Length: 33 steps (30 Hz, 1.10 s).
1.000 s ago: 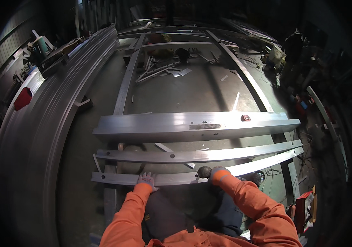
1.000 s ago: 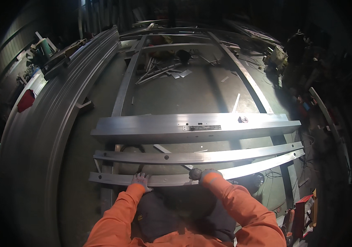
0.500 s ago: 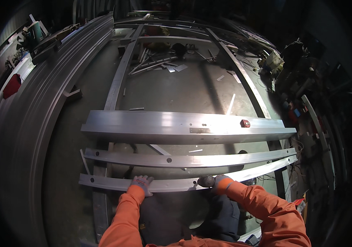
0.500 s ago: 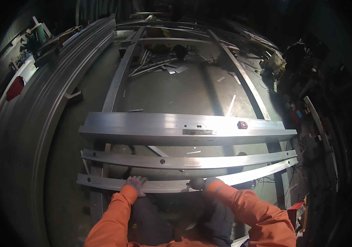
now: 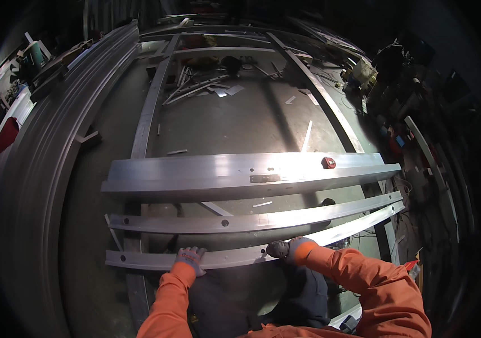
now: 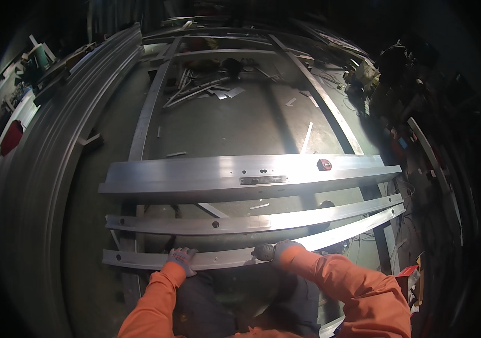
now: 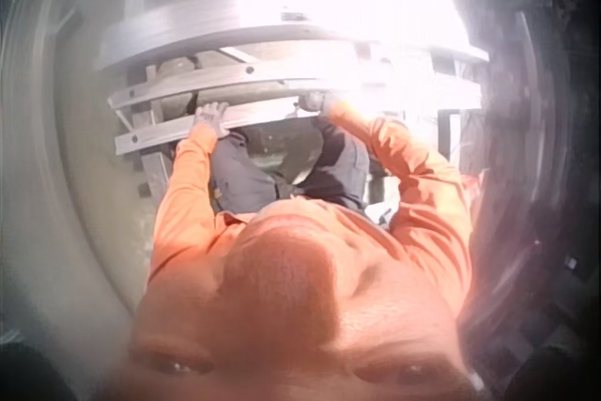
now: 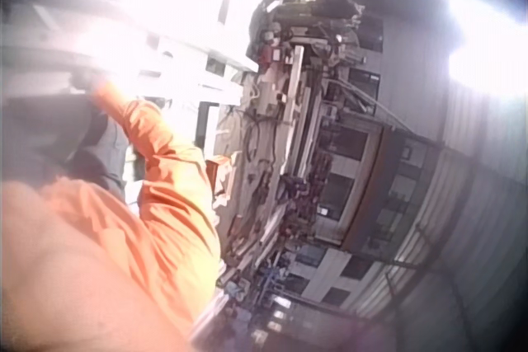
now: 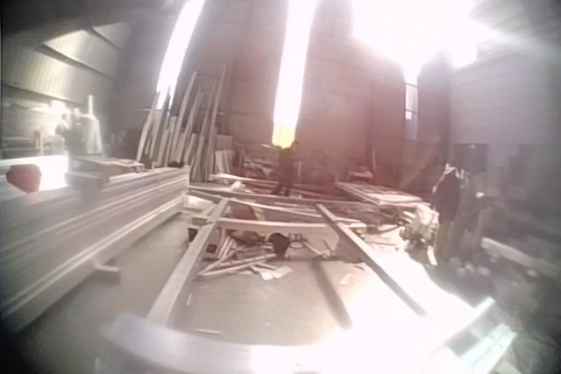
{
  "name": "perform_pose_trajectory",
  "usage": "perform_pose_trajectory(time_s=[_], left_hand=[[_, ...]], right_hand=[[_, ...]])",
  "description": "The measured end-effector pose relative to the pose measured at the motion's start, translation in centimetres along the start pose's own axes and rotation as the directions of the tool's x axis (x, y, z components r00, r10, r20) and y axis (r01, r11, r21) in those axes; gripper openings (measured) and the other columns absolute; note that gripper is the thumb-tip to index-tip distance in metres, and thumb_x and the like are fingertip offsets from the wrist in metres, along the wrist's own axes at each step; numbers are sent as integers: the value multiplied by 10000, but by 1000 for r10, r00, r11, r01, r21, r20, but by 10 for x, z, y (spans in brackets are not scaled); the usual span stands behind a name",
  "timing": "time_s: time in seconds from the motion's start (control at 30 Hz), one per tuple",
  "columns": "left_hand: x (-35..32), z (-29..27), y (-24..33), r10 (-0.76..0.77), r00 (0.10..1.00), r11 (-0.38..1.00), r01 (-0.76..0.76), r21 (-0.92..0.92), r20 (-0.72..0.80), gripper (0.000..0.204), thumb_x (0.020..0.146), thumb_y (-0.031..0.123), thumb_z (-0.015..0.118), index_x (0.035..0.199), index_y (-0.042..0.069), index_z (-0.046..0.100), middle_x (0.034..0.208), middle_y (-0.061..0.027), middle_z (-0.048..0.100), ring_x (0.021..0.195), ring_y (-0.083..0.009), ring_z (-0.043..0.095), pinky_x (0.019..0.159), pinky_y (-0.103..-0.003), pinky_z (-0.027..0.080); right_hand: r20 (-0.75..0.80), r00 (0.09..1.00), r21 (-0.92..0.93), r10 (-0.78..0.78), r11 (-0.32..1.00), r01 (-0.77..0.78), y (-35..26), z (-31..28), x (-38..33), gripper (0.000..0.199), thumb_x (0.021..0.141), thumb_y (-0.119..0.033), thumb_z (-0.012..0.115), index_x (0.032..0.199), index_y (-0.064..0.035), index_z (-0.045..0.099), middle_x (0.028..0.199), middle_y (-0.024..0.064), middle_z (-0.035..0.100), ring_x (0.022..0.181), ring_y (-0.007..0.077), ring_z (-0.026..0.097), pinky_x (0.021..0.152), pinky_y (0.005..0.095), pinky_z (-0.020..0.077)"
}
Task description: The person marks a metal beam with a pencil, then uses a cordless drill to fasten multiple long metal beams together into a frame structure. The person sits on the floor during the assembly and repeatedly aligns and drills the beams.
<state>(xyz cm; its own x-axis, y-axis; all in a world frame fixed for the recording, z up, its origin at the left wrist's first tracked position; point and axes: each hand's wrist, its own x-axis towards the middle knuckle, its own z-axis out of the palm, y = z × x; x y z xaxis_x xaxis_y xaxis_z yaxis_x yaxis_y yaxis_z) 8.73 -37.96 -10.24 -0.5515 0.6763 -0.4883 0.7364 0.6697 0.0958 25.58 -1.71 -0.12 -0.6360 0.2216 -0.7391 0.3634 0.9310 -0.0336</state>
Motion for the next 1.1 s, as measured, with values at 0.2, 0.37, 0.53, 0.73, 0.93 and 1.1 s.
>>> perform_pose_trajectory(time_s=[0.2,0.37,0.53,0.73,0.93,1.1], left_hand=[[-4,10,-7,121,982,992,-116,44,-148,1018,697,543,841,1570,257,402,1453,-122,531,1364,-339,501,1148,-535,353],[-26,21,-35,-28,999,988,25,150,18,1141,717,521,840,1655,313,226,1596,-115,416,1460,-344,409,1239,-588,218],[-17,35,-36,-68,995,998,68,-4,-76,1143,637,349,895,1624,280,323,1435,-95,539,1368,-328,482,1233,-526,280],[-9,34,-36,-86,996,996,86,25,-1,1150,672,339,891,1642,343,273,1468,-77,518,1381,-301,485,1233,-486,290],[-6,43,-43,-94,995,995,95,31,-25,1171,651,313,903,1644,339,283,1465,-77,518,1390,-315,476,1226,-482,300],[-5,57,-47,-78,996,997,78,-3,-53,1143,641,322,907,1627,325,330,1452,-94,527,1388,-313,476,1217,-487,309]], right_hand=[[-72,997,3,-11,1000,11,8,11,8,466,785,-449,690,1038,-69,782,1062,217,761,1026,373,736,916,442,581],[-24,999,60,-35,998,37,-5,-20,-31,384,855,-374,654,1033,-61,788,1065,210,761,1028,397,728,905,452,573],[-46,998,106,52,993,-46,-6,-1,-29,460,884,-438,621,1035,-29,766,1042,276,729,1003,468,695,928,474,558],[-249,938,60,-243,962,265,52,68,-14,395,876,-383,627,1072,-48,696,960,227,729,907,450,697,836,505,551],[-170,958,-73,-230,973,220,51,61,-21,411,887,-368,612,1129,-38,650,912,207,716,826,427,677,767,494,533],[-133,916,-100,-378,925,367,48,41,-15,414,877,-325,647,1178,-41,646,1005,177,719,867,398,684,794,453,545]])
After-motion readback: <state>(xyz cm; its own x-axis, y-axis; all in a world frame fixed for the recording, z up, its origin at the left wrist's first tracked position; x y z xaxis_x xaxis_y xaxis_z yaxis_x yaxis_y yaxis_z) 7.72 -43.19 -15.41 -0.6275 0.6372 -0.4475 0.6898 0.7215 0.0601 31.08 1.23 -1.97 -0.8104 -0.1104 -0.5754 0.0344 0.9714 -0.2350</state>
